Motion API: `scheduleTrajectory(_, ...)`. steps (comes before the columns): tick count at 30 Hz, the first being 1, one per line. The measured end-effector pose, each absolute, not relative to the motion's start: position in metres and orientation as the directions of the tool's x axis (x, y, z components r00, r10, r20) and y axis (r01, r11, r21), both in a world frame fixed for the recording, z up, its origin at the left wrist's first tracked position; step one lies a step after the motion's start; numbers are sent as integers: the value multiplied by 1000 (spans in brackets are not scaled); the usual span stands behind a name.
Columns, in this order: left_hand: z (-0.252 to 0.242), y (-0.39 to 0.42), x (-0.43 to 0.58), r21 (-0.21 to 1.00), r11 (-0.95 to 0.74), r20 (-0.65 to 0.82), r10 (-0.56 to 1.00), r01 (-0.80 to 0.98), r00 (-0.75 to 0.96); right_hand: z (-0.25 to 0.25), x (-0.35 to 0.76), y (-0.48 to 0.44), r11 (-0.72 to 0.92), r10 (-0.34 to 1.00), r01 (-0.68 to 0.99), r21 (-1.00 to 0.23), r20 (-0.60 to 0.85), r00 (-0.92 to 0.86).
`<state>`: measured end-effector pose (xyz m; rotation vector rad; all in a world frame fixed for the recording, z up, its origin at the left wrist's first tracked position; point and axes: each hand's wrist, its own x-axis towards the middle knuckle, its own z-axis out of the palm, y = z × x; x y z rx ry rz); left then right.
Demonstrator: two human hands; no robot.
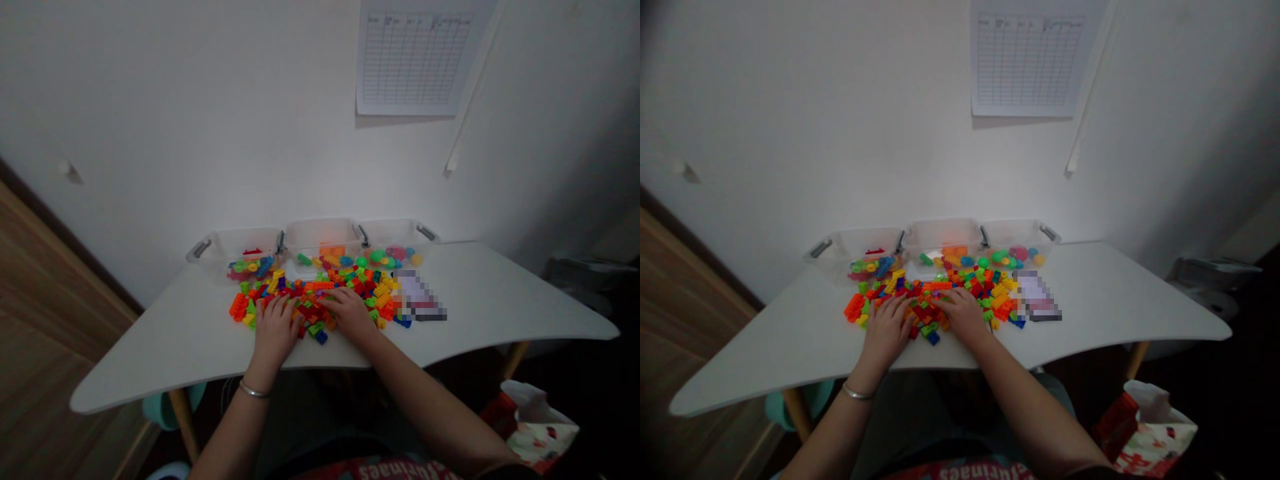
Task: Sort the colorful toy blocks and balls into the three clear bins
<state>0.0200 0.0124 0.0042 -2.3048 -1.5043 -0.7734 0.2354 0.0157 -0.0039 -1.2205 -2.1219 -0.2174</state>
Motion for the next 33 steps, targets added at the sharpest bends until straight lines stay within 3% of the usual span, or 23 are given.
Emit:
scheduleTrajectory(13,0,15,18,66,-412,575,760,909,303,1,230,32,642,620,766,-35,611,-492)
scheduleTrajectory(19,0,12,20,69,-356,588,769,932,250,2,230,32,625,612,772,-117,687,-391)
scheduleTrajectory(24,1,11,20,69,-359,584,771,931,254,9,234,36,534,660,792,-296,731,-172)
scheduleTrajectory(28,1,11,19,80,-348,594,769,934,236,31,244,50,533,652,735,-420,758,-39)
scheduleTrajectory(33,1,10,19,90,-345,593,772,934,228,73,264,76,513,609,705,-489,787,102)
